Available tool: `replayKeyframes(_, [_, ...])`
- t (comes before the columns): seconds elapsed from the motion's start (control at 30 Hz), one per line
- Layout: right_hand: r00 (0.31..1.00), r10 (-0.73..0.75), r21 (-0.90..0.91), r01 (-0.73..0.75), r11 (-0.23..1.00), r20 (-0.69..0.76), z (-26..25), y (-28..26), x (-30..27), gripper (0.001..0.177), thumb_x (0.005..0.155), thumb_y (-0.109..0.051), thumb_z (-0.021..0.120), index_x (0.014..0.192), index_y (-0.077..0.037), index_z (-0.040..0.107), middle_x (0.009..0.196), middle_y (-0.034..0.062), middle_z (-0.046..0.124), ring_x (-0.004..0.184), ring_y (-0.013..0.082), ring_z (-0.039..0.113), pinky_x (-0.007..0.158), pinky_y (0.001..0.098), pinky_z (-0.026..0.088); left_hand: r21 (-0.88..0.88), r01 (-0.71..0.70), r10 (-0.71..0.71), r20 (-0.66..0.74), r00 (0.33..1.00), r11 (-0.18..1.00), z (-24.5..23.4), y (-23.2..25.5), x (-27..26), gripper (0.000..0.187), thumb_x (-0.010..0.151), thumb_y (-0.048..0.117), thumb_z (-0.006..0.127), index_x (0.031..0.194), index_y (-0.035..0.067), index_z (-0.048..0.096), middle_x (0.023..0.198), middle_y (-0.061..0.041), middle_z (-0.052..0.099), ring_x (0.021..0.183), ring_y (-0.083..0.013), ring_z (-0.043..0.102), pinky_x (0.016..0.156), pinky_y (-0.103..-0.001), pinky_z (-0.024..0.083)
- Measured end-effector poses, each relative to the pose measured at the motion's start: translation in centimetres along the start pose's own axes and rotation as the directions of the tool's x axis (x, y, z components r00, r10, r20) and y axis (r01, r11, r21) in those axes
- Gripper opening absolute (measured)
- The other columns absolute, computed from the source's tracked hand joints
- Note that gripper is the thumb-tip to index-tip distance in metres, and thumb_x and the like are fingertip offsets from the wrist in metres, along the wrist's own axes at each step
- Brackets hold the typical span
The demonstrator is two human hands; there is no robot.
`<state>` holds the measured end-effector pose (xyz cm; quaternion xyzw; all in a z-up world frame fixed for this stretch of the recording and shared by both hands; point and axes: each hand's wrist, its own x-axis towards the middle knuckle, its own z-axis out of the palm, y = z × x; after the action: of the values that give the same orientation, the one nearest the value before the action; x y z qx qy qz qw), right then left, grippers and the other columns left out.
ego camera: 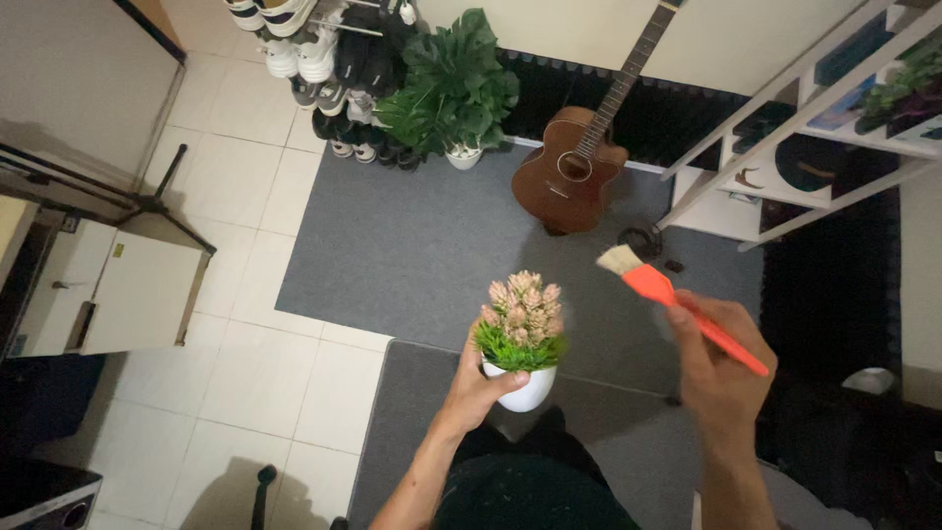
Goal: The person organizes items on a wooden shelf, then picks up a small potted plant. They use a brush to dust the plant's leaves and flowers before placing it on a white shelf. Finally, they handle a small black object near the shelf.
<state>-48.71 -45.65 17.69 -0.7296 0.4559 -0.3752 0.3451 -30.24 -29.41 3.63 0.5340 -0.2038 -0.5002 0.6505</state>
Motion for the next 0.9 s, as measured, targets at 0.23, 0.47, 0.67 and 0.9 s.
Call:
replayKeyframes(0.23, [0.73,-0.39,0.22,0.323,0.92,0.561,-0.4,-3.1,-3.8,0.017,0.087,-0.015,0.073,0.102,-0.009,0.078,0.103,0.0076,0.077,0.092,0.0203,0.074,0.075,0.0303,0.06,0.027,-0.021,0.021,-0.001,1.0,0.999,0.0,1.3,-0.2,0.101,0.074,0.022,0.089,0.158,0.008,0.034,0.145,-0.014,0.058,0.136,-0.0261,0.056,0.115,-0.043,0.045])
replayKeyframes(0.47, [0.717,-0.236,0.212,0.125,0.969,0.656,-2.0,-3.6,-3.0,0.022,0.083,-0.018,0.078,0.103,-0.009,0.081,0.099,0.005,0.079,0.088,0.0168,0.075,0.072,0.029,0.062,0.086,-0.036,0.035,0.015,0.999,0.996,0.1,1.6,-0.4,0.111,0.068,0.018,0.091,0.159,0.011,0.029,0.149,-0.012,0.054,0.139,-0.0238,0.051,0.117,-0.042,0.041])
replayKeyframes(0.67, [0.856,-0.252,0.049,0.258,0.965,0.452,-2.8,-1.7,1.9,0.015,0.095,-0.017,0.071,0.107,-0.011,0.076,0.099,0.0035,0.076,0.085,0.0133,0.073,0.071,0.0261,0.058,0.047,-0.053,0.047,0.122,0.991,0.997,-1.6,0.4,-1.1,0.12,0.063,0.028,0.093,0.162,0.005,0.029,0.153,-0.017,0.052,0.146,-0.0298,0.045,0.123,-0.047,0.032])
replayKeyframes(0.9, [0.978,-0.181,-0.055,0.187,0.981,0.101,-4.0,-1.3,3.4,0.014,0.105,-0.014,0.075,0.115,-0.003,0.075,0.095,0.0074,0.069,0.079,0.0088,0.061,0.067,0.0199,0.045,-0.019,-0.036,0.038,0.143,0.989,0.999,-2.1,0.9,-1.6,0.127,0.061,0.04,0.095,0.161,0.004,0.027,0.156,-0.023,0.047,0.15,-0.038,0.041,0.126,-0.056,0.028])
